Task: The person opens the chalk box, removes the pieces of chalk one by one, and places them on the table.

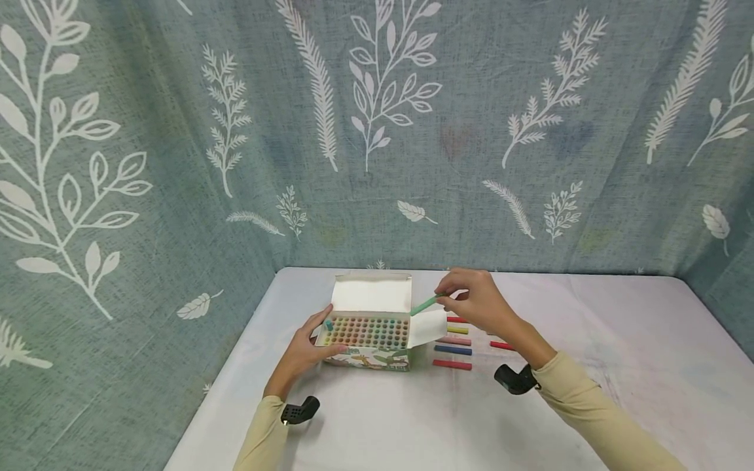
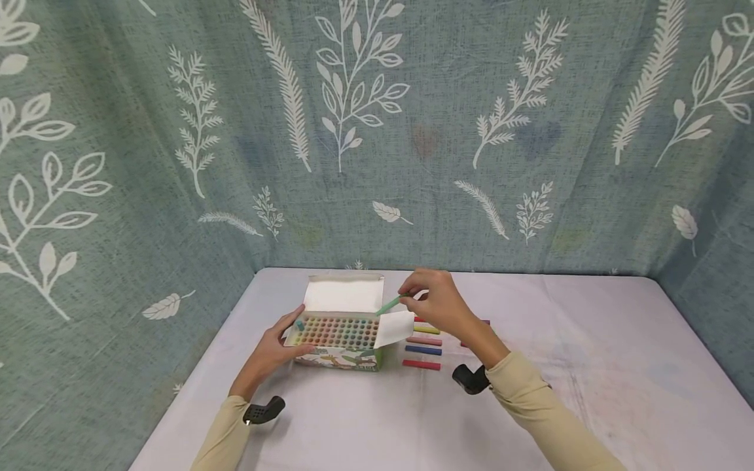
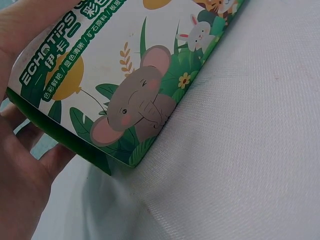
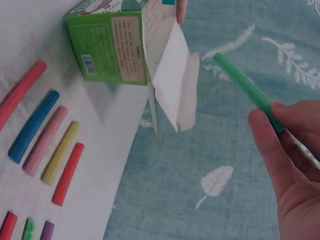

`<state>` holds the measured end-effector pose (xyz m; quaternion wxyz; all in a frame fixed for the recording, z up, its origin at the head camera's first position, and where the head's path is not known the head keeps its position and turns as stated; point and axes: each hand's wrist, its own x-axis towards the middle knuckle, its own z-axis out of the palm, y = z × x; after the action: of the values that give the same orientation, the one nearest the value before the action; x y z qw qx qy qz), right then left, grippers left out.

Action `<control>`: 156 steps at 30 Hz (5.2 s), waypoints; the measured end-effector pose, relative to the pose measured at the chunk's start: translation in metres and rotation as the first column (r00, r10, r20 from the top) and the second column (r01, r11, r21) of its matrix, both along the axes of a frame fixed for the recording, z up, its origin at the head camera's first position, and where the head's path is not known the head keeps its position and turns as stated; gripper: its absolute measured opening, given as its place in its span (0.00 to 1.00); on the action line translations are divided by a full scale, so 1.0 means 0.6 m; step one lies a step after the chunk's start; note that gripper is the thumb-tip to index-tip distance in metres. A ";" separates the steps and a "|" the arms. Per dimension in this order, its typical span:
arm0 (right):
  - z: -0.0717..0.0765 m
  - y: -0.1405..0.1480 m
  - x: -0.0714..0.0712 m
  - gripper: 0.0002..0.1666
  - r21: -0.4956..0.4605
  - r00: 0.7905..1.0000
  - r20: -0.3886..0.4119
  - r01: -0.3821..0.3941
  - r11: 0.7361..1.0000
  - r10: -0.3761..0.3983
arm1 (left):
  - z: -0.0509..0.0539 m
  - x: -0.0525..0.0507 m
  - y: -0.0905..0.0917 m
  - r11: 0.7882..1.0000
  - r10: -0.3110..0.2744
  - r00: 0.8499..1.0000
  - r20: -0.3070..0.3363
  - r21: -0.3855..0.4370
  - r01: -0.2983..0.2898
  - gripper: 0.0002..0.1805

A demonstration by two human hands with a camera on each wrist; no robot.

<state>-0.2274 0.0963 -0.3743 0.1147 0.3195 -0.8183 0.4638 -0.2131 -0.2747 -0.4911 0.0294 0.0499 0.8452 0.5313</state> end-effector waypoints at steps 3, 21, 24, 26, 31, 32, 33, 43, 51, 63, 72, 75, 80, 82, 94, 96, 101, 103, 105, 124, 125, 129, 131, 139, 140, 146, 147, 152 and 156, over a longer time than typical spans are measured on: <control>-0.004 0.013 0.002 0.04 -0.014 1.000 0.007 0.018 1.000 -0.018 | 0.001 0.001 0.001 1.000 0.001 1.000 0.012 0.004 -0.001 0.52; -0.046 0.084 0.020 0.05 -0.143 0.990 0.133 0.057 0.988 -0.038 | -0.005 -0.004 -0.001 1.000 0.003 1.000 0.001 -0.015 -0.003 0.52; -0.052 0.095 0.027 0.06 -0.150 0.987 0.148 0.078 0.986 -0.056 | -0.004 -0.004 -0.001 1.000 0.009 1.000 0.009 -0.008 -0.009 0.52; -0.056 0.102 0.031 0.06 -0.159 0.984 0.166 0.090 0.983 -0.063 | -0.003 -0.005 -0.001 1.000 0.009 1.000 0.012 -0.005 -0.009 0.52; -0.069 0.119 0.039 0.07 -0.168 0.976 0.204 0.109 0.980 -0.074 | -0.002 -0.003 -0.001 1.000 0.009 1.000 0.007 -0.005 -0.009 0.52; -0.072 0.122 0.040 0.07 -0.171 0.975 0.209 0.110 0.979 -0.073 | -0.002 -0.003 -0.001 1.000 0.012 1.000 0.005 -0.007 -0.012 0.52; -0.075 0.126 0.042 0.07 -0.166 0.975 0.209 0.117 0.979 -0.081 | -0.002 -0.003 -0.001 1.000 0.007 1.000 -0.001 -0.009 -0.007 0.52; -0.112 0.160 0.059 0.07 -0.144 0.941 0.304 0.202 0.969 -0.150 | -0.005 -0.004 -0.003 1.000 0.000 1.000 0.002 -0.002 0.000 0.51; -0.144 0.179 0.068 0.08 -0.134 0.938 0.289 0.238 0.962 -0.192 | 0.007 -0.001 -0.001 1.000 -0.007 1.000 0.025 0.009 0.007 0.52; -0.193 0.208 0.074 0.08 -0.073 0.911 0.306 0.313 0.947 -0.277 | -0.003 -0.001 -0.003 1.000 0.000 1.000 -0.012 -0.001 0.000 0.51; -0.224 0.218 0.071 0.06 0.112 0.888 0.226 0.383 0.917 -0.399 | -0.005 -0.003 -0.004 1.000 -0.006 1.000 -0.008 -0.014 0.006 0.51; -0.228 0.219 0.070 0.09 0.143 0.904 0.153 0.378 0.915 -0.398 | -0.003 -0.003 -0.004 1.000 0.001 1.000 -0.005 -0.009 -0.001 0.51; -0.225 0.216 0.069 0.11 0.181 0.922 0.073 0.364 0.914 -0.381 | -0.002 -0.004 -0.005 1.000 -0.004 1.000 -0.012 -0.005 0.004 0.51; -0.221 0.214 0.068 0.11 0.194 0.925 0.061 0.357 0.914 -0.374 | -0.001 -0.005 -0.006 1.000 -0.008 1.000 -0.013 -0.003 0.007 0.51; -0.164 0.160 0.043 0.09 0.194 0.963 0.018 0.262 0.945 -0.270 | -0.002 -0.009 -0.010 1.000 -0.008 1.000 -0.021 -0.027 0.008 0.51; -0.154 0.147 0.039 0.09 0.180 0.969 0.036 0.233 0.956 -0.243 | -0.003 -0.009 -0.010 0.999 -0.008 1.000 -0.021 -0.039 0.007 0.51; -0.127 0.109 0.032 0.09 0.145 0.981 0.042 0.182 0.973 -0.190 | -0.003 -0.007 -0.009 1.000 -0.010 1.000 -0.014 -0.020 0.010 0.50; -0.116 0.093 0.030 0.08 0.134 0.983 0.045 0.168 0.977 -0.175 | -0.004 -0.005 -0.008 1.000 -0.012 1.000 -0.013 -0.014 0.012 0.50; -0.104 0.077 0.028 0.07 0.125 0.986 0.053 0.149 0.981 -0.156 | -0.004 -0.005 -0.007 1.000 -0.014 1.000 -0.015 -0.015 0.013 0.50; -0.046 -0.062 -0.015 0.07 0.062 0.996 -0.015 -0.085 0.994 0.086 | 0.033 0.013 0.008 0.999 -0.037 0.999 0.022 0.009 0.037 0.51; -0.045 -0.069 -0.016 0.08 0.066 0.996 -0.008 -0.092 0.994 0.092 | 0.027 0.010 0.005 0.999 -0.034 0.999 0.017 0.016 0.034 0.51; -0.040 -0.094 -0.023 0.09 0.080 0.993 0.008 -0.121 0.989 0.121 | 0.003 -0.001 -0.003 0.999 -0.027 1.000 -0.001 0.030 0.027 0.51; -0.037 -0.106 -0.026 0.08 0.090 0.991 0.016 -0.136 0.987 0.135 | -0.002 -0.003 -0.004 0.999 -0.022 1.000 -0.008 0.027 0.022 0.51; -0.032 -0.161 -0.037 0.07 0.150 0.983 0.073 -0.179 0.972 0.169 | -0.004 -0.005 -0.006 0.996 -0.025 0.999 0.026 0.082 0.023 0.51; -0.032 -0.168 -0.038 0.07 0.155 0.981 0.080 -0.185 0.970 0.174 | -0.004 -0.005 -0.006 0.996 -0.025 0.999 0.033 0.089 0.022 0.51; -0.037 -0.212 -0.042 0.07 0.197 0.970 0.104 -0.236 0.952 0.219 | -0.004 0.000 -0.005 0.995 -0.017 1.000 0.016 0.096 0.015 0.50; -0.038 -0.218 -0.042 0.06 0.204 0.969 0.101 -0.241 0.949 0.224 | -0.005 -0.001 -0.005 0.995 -0.017 1.000 0.009 0.100 0.016 0.50; -0.047 -0.248 -0.044 0.05 0.250 0.968 0.090 -0.249 0.936 0.234 | -0.009 -0.004 -0.003 0.994 -0.013 1.000 -0.001 0.112 0.013 0.50; -0.058 -0.270 -0.045 0.06 0.268 0.963 0.099 -0.267 0.926 0.250 | -0.009 -0.003 -0.003 0.994 -0.006 1.000 0.006 0.112 0.005 0.51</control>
<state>-0.2545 -0.0659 -0.4089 -0.0193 0.4228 -0.8293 0.3648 -0.2151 -0.2762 -0.4968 0.0308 0.0521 0.8137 0.5781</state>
